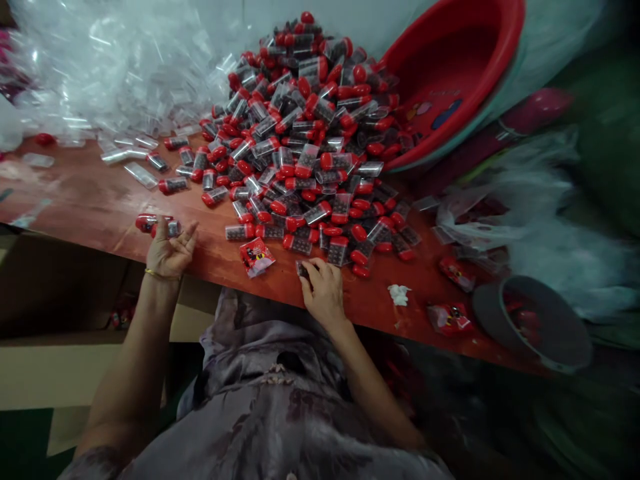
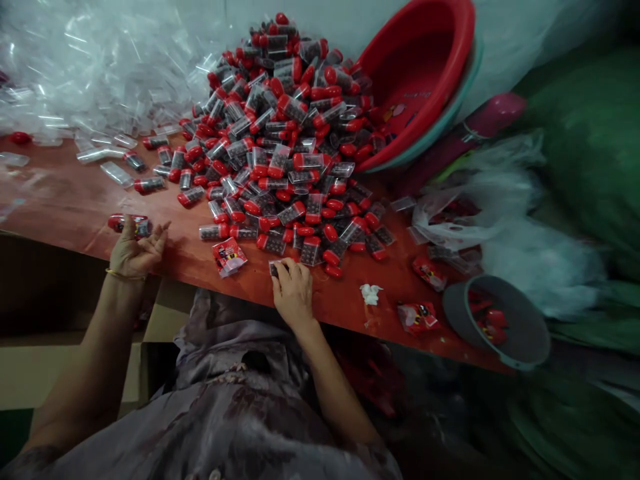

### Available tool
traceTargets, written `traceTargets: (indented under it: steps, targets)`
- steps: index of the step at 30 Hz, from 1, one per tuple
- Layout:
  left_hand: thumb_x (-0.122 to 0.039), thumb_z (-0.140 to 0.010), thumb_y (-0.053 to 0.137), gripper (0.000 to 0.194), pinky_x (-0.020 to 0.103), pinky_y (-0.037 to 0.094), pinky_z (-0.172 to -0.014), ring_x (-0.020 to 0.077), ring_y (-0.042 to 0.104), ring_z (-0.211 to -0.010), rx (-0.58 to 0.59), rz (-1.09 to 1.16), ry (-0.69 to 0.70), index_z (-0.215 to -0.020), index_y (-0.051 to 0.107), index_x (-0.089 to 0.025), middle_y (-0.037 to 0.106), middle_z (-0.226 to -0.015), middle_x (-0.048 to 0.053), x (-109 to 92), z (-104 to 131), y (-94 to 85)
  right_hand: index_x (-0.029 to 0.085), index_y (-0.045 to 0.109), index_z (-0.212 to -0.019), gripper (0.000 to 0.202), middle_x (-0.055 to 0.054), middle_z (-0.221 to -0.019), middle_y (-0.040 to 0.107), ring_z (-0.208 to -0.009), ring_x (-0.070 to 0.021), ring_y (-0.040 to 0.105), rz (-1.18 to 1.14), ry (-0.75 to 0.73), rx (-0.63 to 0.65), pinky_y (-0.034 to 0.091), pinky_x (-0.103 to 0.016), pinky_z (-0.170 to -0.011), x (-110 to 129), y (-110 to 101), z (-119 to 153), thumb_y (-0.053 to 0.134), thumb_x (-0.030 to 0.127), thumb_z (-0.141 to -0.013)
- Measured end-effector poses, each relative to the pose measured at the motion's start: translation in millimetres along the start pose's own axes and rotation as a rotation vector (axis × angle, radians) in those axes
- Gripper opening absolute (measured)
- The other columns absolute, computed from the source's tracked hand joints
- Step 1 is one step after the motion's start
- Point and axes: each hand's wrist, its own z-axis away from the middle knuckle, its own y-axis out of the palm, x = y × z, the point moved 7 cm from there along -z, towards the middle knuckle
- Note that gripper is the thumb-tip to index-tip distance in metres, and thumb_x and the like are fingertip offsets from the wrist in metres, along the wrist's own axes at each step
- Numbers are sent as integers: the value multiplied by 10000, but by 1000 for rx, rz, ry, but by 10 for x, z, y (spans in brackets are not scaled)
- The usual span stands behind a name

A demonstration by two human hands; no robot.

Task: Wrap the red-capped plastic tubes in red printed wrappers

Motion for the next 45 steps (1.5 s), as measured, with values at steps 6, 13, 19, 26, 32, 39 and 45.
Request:
traceTargets:
  steps: [6, 13, 19, 26, 32, 39, 45]
  targets:
    - [-508, -771, 612, 434, 374, 537, -809, 254, 666, -945, 252, -878, 479, -996, 676, -142, 703, -1039, 128, 532, 444, 275, 153, 603, -1105, 261, -113, -1120, 590, -998, -244, 469, -21, -22, -65, 418, -385, -895, -10, -22, 71, 523, 203, -862]
    - [-403, -752, 674, 277, 570, 223, -1074, 350, 358, -1336, 340, -1701, 907, -980, 733, -258, 553, -1333, 92, 844, 543, 565, 142, 610, -1113, 275, -119, -1122, 598, -1009, -250, 472, -19, -24, -73, 426, -387, -903, -6, -14, 60, 533, 211, -858]
    - [-361, -792, 631, 240, 538, 262, -1066, 327, 401, -1314, 296, -1645, 1012, -982, 733, -254, 580, -1305, 96, 782, 579, 536, 177, 636, -1066, 237, -107, -1076, 636, -1016, -250, 523, -85, 7, -176, 418, -407, -906, 11, -139, 105, 535, 252, -865]
    - [-360, -795, 634, 207, 534, 214, -1100, 313, 392, -1325, 367, -1401, 1253, -948, 739, -269, 555, -1332, 91, 824, 1113, 651, 178, 580, -1109, 324, -78, -1003, 670, -877, -178, 625, -905, 309, -48, 495, -305, -787, 260, 60, -108, 478, 388, -883]
    - [-389, -730, 693, 527, 429, 414, -1005, 273, 558, -1171, 418, -964, 810, -1209, 609, -186, 599, -1276, 129, 935, 1092, 556, 185, 565, -671, 296, 21, -589, 548, -556, -114, 492, -955, 424, -71, 406, -233, -562, 222, 112, -184, 464, 381, -869]
    - [-413, -471, 844, 410, 281, 541, -632, 136, 630, -582, 395, -464, 71, -724, 722, -115, 718, -689, 42, 1365, 1030, 403, 200, 499, -632, 300, 37, -543, 486, -514, -102, 450, -710, 285, -171, 339, -227, -519, 316, -60, -67, 423, 310, -901]
    - [-370, -405, 871, 402, 226, 517, -609, 107, 621, -592, 301, -370, 42, -672, 709, -117, 710, -674, 23, 1382, 1007, 367, 188, 589, -724, 350, -22, -667, 585, -670, -145, 518, -419, 109, -126, 395, -265, -659, 370, -146, -144, 379, 349, -952]
